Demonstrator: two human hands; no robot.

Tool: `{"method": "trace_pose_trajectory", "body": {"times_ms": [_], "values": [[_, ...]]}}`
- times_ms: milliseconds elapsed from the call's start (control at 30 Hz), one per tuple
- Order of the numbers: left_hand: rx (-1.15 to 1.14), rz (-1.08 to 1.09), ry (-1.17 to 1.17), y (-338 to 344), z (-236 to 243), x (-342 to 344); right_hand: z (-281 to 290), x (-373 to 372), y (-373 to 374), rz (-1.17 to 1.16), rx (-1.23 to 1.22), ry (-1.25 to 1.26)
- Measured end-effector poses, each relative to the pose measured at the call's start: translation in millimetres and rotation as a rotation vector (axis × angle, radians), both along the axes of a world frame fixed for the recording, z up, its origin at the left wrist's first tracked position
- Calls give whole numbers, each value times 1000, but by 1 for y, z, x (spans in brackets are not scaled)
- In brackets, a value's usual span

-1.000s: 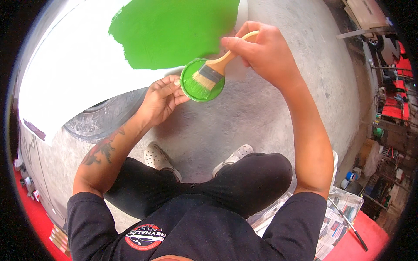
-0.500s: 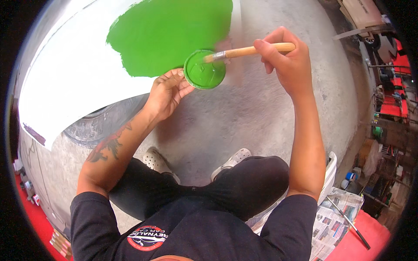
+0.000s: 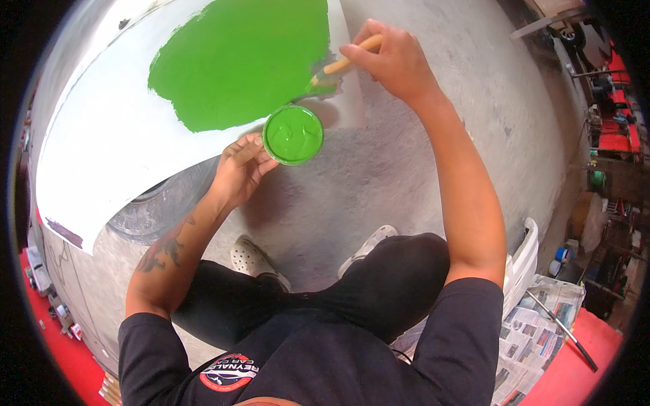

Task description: Apply green paint to a white car fender using a paintbrush.

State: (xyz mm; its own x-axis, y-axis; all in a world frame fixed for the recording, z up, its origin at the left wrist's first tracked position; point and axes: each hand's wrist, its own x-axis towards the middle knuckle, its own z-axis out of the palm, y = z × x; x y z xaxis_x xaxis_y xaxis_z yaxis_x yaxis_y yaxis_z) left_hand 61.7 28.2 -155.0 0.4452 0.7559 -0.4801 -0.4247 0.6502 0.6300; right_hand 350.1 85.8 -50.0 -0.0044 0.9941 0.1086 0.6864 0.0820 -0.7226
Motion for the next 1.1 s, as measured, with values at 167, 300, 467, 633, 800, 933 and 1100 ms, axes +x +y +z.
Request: {"method": "trace_pose_trajectory", "body": {"times_ms": [167,300,467,633,800,933,1100], "values": [[17,-4,25,-2,9,-11,35,-7,-2,25,201,-81],[26,-15,-5,-2,7,-16,34,-1,-9,95,308,-290],[41,-47,-49,-2,8,-18,7,-10,-7,195,148,-262],[33,-50,-52,-5,6,-17,26,-18,9,168,333,-301],[36,-48,-52,-6,11,-18,54,-26,3,60,245,-201],[38,-60,-52,-7,13,-15,35,-20,4,185,267,-335],[46,-87,-57,-8,12,-15,45,-24,17,144,262,-146]]}}
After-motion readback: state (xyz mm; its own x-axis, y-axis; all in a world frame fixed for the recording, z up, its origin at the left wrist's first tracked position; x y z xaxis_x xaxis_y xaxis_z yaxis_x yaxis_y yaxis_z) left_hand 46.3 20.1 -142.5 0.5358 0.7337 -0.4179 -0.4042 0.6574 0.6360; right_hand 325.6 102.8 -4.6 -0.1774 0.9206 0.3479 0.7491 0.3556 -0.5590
